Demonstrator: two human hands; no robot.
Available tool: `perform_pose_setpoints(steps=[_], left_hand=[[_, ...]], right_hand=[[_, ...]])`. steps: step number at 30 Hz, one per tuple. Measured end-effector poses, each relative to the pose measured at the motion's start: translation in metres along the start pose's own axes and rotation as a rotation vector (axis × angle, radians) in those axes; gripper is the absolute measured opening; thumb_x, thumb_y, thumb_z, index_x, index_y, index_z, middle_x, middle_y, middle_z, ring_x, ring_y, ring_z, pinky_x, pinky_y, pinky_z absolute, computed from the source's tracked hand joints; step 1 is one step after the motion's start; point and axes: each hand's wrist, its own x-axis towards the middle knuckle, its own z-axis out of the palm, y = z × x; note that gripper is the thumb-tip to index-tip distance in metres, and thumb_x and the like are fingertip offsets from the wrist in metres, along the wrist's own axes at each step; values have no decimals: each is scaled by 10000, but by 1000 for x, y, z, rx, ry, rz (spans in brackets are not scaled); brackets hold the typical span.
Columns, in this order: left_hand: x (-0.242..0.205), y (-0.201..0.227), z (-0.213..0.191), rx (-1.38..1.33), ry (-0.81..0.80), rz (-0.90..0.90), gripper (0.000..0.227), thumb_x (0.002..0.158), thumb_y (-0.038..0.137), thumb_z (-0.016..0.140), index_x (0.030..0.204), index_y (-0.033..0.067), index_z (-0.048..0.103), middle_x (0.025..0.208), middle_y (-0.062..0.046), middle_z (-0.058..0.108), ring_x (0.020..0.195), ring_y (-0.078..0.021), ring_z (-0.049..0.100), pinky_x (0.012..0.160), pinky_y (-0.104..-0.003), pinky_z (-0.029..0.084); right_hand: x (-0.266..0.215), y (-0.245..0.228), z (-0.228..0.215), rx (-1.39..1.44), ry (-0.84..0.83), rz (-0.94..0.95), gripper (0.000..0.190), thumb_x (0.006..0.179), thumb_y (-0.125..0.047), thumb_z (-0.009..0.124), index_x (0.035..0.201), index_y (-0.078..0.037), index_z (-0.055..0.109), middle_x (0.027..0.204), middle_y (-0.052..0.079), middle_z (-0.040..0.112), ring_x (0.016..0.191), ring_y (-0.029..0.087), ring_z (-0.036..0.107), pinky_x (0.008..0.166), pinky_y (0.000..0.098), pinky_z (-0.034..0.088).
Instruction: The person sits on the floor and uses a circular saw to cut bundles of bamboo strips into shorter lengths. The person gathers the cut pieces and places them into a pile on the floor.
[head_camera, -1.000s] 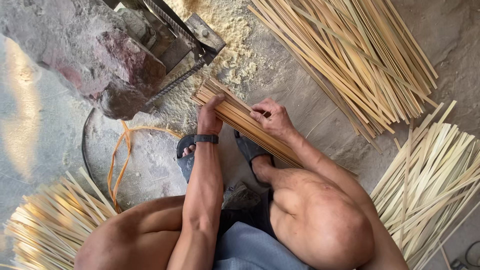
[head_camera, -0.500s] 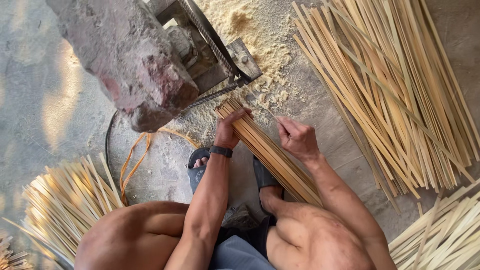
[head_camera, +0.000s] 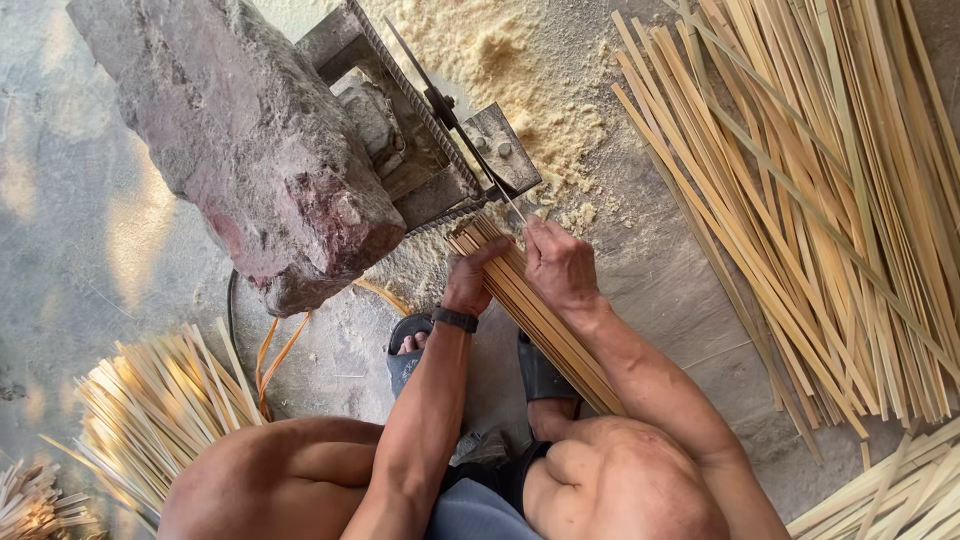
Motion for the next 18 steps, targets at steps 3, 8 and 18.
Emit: perform_pose_setpoints(steps=[3,8,18], left_hand=[[4,-6,-8,-9,-57,39,314,874,93,790,1130,-84,750,1055,-172,767,916,-258,735,834,-389,622],[9,-15,-20,-7,-75,86,324,865,80,800,1140,-63,704,1035,-163,734,935,-291,708,835,-445,620],[-13,-12,-55,-300,-461,10,349,823,54,739,1146,81,611,962,-95,647,950,-295,645,893,-492,563]], right_hand=[[4,2,3,16,10,-34,243,1077,-101,614,1254,38,705,765,117,698,454,111,560,333,220,451],[-48,26,-33,95,-133,55,230,1064,-99,612,1201,36,737,699,120,712,468,139,631,315,252,454],[-117,60,-83,198,-375,550,234,972,-204,714,1169,-84,756,758,114,722,638,235,683,605,375,557]])
